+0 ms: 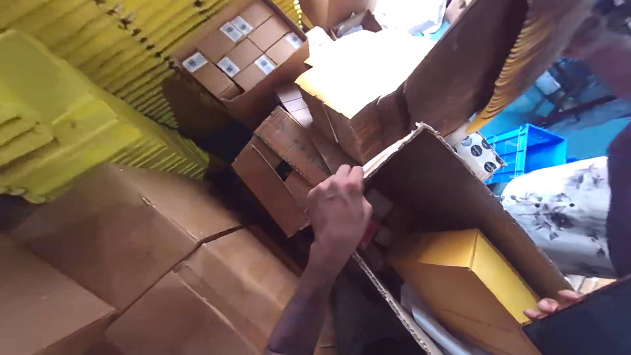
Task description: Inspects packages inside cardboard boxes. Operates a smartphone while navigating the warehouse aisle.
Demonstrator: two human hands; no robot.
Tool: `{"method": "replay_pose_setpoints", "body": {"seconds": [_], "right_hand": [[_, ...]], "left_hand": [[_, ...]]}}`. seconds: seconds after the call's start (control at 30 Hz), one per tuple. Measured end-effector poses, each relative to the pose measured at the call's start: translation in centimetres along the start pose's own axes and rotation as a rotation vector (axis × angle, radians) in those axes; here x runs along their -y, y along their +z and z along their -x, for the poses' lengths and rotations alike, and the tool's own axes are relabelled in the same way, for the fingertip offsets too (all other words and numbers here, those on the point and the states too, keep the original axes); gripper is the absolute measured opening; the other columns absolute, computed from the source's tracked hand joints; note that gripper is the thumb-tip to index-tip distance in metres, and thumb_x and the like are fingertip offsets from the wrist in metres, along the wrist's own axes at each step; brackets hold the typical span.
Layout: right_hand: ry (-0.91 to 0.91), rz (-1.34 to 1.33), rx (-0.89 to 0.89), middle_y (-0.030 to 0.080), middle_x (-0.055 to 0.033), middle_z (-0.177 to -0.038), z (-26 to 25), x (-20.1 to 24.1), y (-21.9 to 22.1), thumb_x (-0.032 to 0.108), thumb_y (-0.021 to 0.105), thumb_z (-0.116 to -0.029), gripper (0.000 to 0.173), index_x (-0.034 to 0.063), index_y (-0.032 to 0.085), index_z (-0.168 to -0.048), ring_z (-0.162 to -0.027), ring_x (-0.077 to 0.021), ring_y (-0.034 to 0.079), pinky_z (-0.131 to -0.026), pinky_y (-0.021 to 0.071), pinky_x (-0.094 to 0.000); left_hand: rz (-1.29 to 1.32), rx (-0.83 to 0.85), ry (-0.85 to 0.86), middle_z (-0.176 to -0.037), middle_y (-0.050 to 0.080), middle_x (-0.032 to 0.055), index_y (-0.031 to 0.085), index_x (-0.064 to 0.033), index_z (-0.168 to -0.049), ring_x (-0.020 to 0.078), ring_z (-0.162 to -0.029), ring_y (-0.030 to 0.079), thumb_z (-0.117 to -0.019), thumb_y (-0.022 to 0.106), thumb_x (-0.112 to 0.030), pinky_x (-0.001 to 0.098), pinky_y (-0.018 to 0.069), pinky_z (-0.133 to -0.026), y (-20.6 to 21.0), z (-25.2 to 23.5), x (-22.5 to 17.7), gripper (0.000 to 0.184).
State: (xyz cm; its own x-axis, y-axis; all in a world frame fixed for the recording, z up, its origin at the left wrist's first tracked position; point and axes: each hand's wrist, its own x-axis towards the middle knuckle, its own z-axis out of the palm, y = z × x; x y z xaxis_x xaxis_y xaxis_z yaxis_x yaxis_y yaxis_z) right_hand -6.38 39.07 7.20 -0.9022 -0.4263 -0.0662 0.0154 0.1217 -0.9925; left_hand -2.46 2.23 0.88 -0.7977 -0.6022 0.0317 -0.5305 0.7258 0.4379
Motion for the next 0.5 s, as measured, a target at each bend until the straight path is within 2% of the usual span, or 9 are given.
{"method": "replay_pose_setpoints", "body": {"seconds": [0.07, 0.13, 0.23, 0.3, 0.37, 0.5], "right_hand": [[0.036, 0.001, 0.054, 0.066, -0.0102, -0.129, -0.9, -0.4, 1.2, 0.033, 0.08, -0.0839, 0.067, 0.0107, 0.049, -0.138, -0.11, -0.0267, 0.069, -0.099, 0.0564, -0.0452], [0.08, -0.036, 0.125, 0.063, -0.0114, -0.133, -1.4, -2.1, 0.9, 0.035, 0.079, -0.0859, 0.07, 0.0111, 0.047, -0.144, -0.112, -0.0276, 0.067, -0.1, 0.055, -0.0472], [0.142, -0.057, 0.152, 0.063, -0.009, -0.133, -2.0, -2.9, 2.3, 0.036, 0.079, -0.0861, 0.07, 0.0125, 0.049, -0.145, -0.112, -0.0254, 0.067, -0.1, 0.0551, -0.0461], [0.172, -0.052, 0.189, 0.064, -0.0077, -0.132, -3.0, -3.2, 3.2, 0.038, 0.079, -0.0848, 0.072, 0.0121, 0.048, -0.144, -0.111, -0.0235, 0.067, -0.099, 0.0547, -0.0445], [0.178, -0.047, 0.221, 0.064, -0.0085, -0.132, -4.2, -3.5, 4.0, 0.04, 0.079, -0.0844, 0.073, 0.0115, 0.048, -0.144, -0.112, -0.0239, 0.066, -0.1, 0.0543, -0.0446], [0.192, -0.069, 0.236, 0.062, -0.0107, -0.132, -6.2, -3.1, 5.1, 0.041, 0.079, -0.0834, 0.077, 0.0093, 0.046, -0.144, -0.112, -0.0261, 0.065, -0.099, 0.0535, -0.0467]], "left_hand": [[0.032, -0.036, -0.003, -0.084, 0.071, 0.0094, 0.075, -0.0105, -0.089, 0.029, -0.069, 0.069, -0.0843, 0.072, -0.011, 0.048, 0.0526, -0.056, 0.3, 0.0, 0.2, 0.006], [0.042, -0.067, 0.002, -0.081, 0.069, 0.0073, 0.074, -0.0121, -0.086, 0.0259, -0.065, 0.067, -0.0827, 0.072, -0.012, 0.0445, 0.0507, -0.053, 0.6, -0.1, 0.1, 0.004], [0.061, -0.065, 0.015, -0.08, 0.068, 0.0088, 0.072, -0.0101, -0.084, 0.0271, -0.066, 0.067, -0.0859, 0.072, -0.012, 0.0443, 0.0512, -0.053, 0.6, -0.1, -0.5, 0.003], [0.063, -0.09, 0.02, -0.077, 0.066, 0.0078, 0.072, -0.0098, -0.082, 0.0246, -0.064, 0.066, -0.0864, 0.07, -0.01, 0.0408, 0.0518, -0.052, 0.7, 0.0, -0.7, 0.005], [0.073, -0.133, 0.031, -0.072, 0.064, 0.0055, 0.075, -0.0101, -0.083, 0.0207, -0.061, 0.064, -0.0842, 0.07, -0.008, 0.0346, 0.0482, -0.049, 0.9, -0.1, -0.8, 0.006], [0.096, -0.113, 0.046, -0.074, 0.065, 0.005, 0.076, -0.01, -0.085, 0.0184, -0.063, 0.064, -0.0882, 0.065, -0.008, 0.0294, 0.0464, -0.05, 1.0, -0.1, -1.7, 0.011]]}}
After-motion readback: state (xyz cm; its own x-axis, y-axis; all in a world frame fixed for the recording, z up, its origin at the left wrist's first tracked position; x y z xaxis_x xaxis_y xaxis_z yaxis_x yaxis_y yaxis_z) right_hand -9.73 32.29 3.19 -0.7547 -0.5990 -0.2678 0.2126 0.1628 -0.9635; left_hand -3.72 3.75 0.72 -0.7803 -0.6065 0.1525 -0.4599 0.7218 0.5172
